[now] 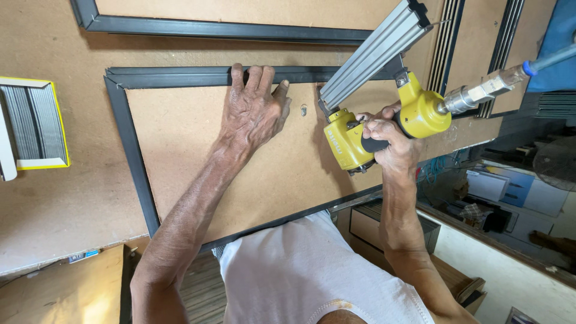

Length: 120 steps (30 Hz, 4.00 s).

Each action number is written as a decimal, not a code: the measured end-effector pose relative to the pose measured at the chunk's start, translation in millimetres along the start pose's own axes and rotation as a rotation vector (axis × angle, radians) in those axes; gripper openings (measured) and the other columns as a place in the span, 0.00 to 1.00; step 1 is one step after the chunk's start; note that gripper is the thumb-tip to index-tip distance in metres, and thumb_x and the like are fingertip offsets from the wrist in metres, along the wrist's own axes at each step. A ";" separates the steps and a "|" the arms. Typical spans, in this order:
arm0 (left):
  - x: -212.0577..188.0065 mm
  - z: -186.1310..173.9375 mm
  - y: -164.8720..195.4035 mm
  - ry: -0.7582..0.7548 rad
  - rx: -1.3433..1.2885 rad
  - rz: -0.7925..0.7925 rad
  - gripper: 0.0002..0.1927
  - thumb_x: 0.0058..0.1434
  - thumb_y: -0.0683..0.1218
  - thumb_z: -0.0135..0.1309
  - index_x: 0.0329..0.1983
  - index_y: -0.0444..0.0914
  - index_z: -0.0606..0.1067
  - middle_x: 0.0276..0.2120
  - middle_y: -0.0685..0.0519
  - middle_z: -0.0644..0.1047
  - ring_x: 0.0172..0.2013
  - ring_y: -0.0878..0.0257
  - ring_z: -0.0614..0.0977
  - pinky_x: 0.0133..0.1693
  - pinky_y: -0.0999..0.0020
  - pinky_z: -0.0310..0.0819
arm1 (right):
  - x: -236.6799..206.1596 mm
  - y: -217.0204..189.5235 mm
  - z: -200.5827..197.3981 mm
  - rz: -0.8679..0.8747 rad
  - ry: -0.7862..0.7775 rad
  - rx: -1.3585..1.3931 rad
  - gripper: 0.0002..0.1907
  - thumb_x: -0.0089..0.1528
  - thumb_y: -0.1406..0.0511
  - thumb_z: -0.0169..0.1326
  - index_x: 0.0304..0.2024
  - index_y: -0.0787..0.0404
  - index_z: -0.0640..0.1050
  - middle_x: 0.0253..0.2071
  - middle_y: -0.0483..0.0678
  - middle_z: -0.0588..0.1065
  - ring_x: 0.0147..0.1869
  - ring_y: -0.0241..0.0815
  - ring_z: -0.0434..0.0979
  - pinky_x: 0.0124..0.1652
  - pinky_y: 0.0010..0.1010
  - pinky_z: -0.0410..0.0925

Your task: The person assembles picture frames by holding a hardboard backing panel inside a dark frame molding and driving nails along the frame edge with a pneumatic nail gun. They reposition the panel, press it flush against the molding, and nail successive sides, working through several frames stacked on the workbench.

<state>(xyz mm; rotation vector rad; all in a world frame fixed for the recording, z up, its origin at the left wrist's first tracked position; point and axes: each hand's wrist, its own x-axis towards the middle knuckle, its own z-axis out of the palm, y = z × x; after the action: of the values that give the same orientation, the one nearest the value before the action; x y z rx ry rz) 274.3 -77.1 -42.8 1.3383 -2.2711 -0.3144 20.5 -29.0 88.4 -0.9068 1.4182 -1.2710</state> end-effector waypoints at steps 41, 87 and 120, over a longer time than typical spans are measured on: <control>-110.8 -74.5 -122.8 0.155 -0.222 -0.454 0.46 0.70 0.61 0.61 0.77 0.29 0.55 0.77 0.37 0.52 0.77 0.43 0.49 0.74 0.38 0.35 | -21.7 18.7 131.4 0.044 -0.474 -0.022 0.15 0.55 0.77 0.51 0.43 0.59 0.69 0.30 0.50 0.72 0.38 0.48 0.76 0.70 0.61 0.65; -287.7 -93.9 -24.6 0.470 -1.024 -0.717 0.40 0.57 0.42 0.66 0.72 0.34 0.63 0.71 0.40 0.65 0.73 0.46 0.63 0.73 0.55 0.54 | -51.3 -7.8 232.2 0.144 -1.430 -0.513 0.10 0.57 0.71 0.60 0.26 0.59 0.72 0.25 0.43 0.71 0.32 0.38 0.73 0.66 0.56 0.69; -292.8 -82.5 20.8 -0.049 -0.018 -0.317 0.65 0.46 0.82 0.44 0.81 0.40 0.58 0.80 0.49 0.54 0.78 0.51 0.49 0.74 0.36 0.29 | 10.9 -29.6 75.7 -0.348 -1.476 -0.748 0.10 0.50 0.65 0.65 0.26 0.62 0.76 0.25 0.46 0.76 0.28 0.40 0.80 0.38 0.37 0.76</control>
<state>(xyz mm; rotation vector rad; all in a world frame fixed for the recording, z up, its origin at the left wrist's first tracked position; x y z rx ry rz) 419.5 191.0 -47.4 1.6985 -2.0846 -0.4765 89.0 -62.9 118.2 -2.0362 0.4383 0.0343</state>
